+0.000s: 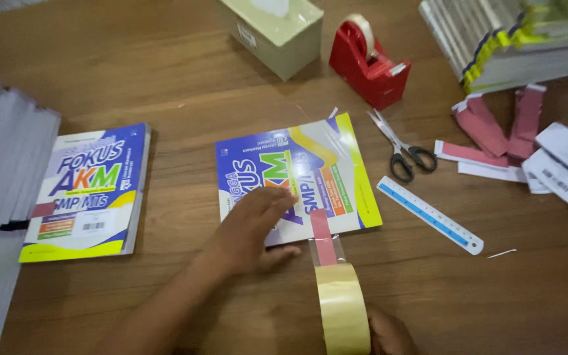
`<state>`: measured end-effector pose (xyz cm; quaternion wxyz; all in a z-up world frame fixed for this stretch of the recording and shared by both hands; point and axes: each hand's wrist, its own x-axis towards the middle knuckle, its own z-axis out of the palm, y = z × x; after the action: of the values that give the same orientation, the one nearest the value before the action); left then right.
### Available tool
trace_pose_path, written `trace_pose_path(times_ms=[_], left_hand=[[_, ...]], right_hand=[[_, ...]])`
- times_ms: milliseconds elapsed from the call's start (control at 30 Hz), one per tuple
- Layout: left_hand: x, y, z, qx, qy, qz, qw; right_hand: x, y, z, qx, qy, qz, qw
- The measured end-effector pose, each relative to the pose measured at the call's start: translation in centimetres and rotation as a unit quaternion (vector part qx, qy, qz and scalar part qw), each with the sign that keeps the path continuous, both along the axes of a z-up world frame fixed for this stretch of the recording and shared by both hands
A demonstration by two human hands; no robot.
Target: Applying labels and spine markers to textbooks using paper strips, scissors, a ruler, and adhesive tape.
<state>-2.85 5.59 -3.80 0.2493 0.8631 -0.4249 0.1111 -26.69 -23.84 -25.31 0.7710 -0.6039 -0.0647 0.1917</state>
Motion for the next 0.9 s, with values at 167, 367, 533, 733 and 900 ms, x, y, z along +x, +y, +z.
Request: trace_pose_path(times_ms=[167, 367, 533, 733, 900], left_hand=[[-1.3, 0.3, -0.9, 0.072, -0.007, 0.057, 0.996], [-2.0, -0.9, -1.1, 0.141, -0.255, 0.125, 0.948], [-3.5, -2.5, 6.9, 0.096, -0.338, 0.199, 0.915], [-8.1, -4.3, 16.1, 0.050, -0.336, 0.193, 0.920], [-7.1, -4.4, 13.8, 0.061, -0.103, 0.236, 0.964]], right_hand=[[6.1, 2.7, 12.7, -0.051, -0.146, -0.044, 0.987], [7.0, 3.0, 13.7, -0.094, -0.133, -0.067, 0.984], [8.6, 1.8, 18.0, -0.103, -0.313, -0.040, 0.943], [7.3, 1.2, 25.3, -0.083, -0.434, -0.104, 0.891], [7.6, -0.5, 22.4, -0.108, -0.366, -0.005, 0.924]])
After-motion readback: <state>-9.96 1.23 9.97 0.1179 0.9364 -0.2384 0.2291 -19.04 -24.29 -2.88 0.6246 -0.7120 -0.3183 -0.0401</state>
